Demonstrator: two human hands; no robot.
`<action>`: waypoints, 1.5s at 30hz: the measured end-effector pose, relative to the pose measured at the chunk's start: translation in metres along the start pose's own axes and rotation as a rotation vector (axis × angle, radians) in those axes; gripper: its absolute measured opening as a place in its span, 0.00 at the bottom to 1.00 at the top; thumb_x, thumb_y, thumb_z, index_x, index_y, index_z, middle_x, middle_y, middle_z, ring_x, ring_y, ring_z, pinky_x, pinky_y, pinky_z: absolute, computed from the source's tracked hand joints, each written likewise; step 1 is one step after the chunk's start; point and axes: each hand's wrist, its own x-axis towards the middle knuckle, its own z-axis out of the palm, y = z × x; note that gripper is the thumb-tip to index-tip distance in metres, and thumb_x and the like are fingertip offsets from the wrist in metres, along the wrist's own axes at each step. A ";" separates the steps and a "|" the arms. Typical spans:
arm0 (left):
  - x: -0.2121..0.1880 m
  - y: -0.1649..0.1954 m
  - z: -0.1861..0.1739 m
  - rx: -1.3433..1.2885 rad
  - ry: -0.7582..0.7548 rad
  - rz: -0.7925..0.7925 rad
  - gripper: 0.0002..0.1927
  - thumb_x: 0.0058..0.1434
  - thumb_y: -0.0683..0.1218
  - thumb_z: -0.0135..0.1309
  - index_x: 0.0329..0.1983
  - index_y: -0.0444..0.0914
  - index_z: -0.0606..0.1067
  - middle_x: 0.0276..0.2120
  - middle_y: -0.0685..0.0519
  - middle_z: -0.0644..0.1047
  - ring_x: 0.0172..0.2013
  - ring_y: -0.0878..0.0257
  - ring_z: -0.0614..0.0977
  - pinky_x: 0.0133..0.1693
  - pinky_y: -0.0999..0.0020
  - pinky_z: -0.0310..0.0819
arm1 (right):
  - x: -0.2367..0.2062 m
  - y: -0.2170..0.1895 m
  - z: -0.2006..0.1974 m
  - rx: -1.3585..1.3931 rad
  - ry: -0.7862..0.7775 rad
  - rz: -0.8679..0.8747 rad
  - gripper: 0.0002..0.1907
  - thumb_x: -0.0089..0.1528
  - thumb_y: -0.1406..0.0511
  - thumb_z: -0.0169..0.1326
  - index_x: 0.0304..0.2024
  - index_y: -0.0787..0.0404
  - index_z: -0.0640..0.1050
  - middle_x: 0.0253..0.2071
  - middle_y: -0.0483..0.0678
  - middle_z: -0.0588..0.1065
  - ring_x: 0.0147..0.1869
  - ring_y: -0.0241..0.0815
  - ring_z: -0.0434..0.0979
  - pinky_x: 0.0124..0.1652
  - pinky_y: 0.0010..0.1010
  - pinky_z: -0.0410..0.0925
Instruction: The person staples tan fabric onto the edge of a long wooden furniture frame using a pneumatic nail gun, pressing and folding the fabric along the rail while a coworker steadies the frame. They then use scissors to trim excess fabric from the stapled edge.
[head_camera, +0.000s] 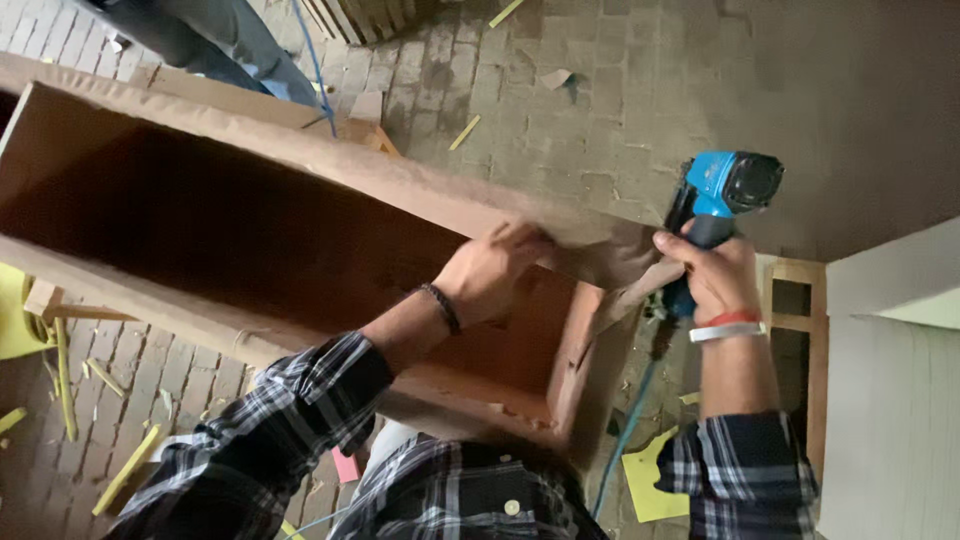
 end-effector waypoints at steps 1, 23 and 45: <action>-0.007 0.001 -0.003 -0.026 -0.079 -0.075 0.19 0.52 0.43 0.60 0.49 0.41 0.78 0.45 0.47 0.79 0.43 0.47 0.82 0.41 0.57 0.78 | -0.007 -0.007 0.004 -0.131 0.010 -0.057 0.17 0.53 0.65 0.73 0.39 0.59 0.77 0.35 0.40 0.74 0.37 0.34 0.73 0.38 0.29 0.67; -0.187 -0.241 -0.170 -0.970 0.818 -0.737 0.37 0.65 0.43 0.58 0.74 0.34 0.55 0.71 0.37 0.62 0.67 0.50 0.70 0.65 0.58 0.67 | -0.208 0.101 0.068 -1.327 -0.215 -0.127 0.44 0.44 0.45 0.72 0.54 0.66 0.78 0.45 0.63 0.81 0.48 0.54 0.85 0.54 0.40 0.74; -0.142 -0.241 -0.178 -1.317 0.334 -0.791 0.25 0.68 0.44 0.48 0.68 0.38 0.64 0.60 0.44 0.74 0.56 0.51 0.80 0.53 0.55 0.78 | -0.290 -0.048 0.263 -1.205 0.578 -0.319 0.23 0.59 0.60 0.64 0.54 0.61 0.79 0.49 0.57 0.80 0.51 0.56 0.81 0.48 0.42 0.73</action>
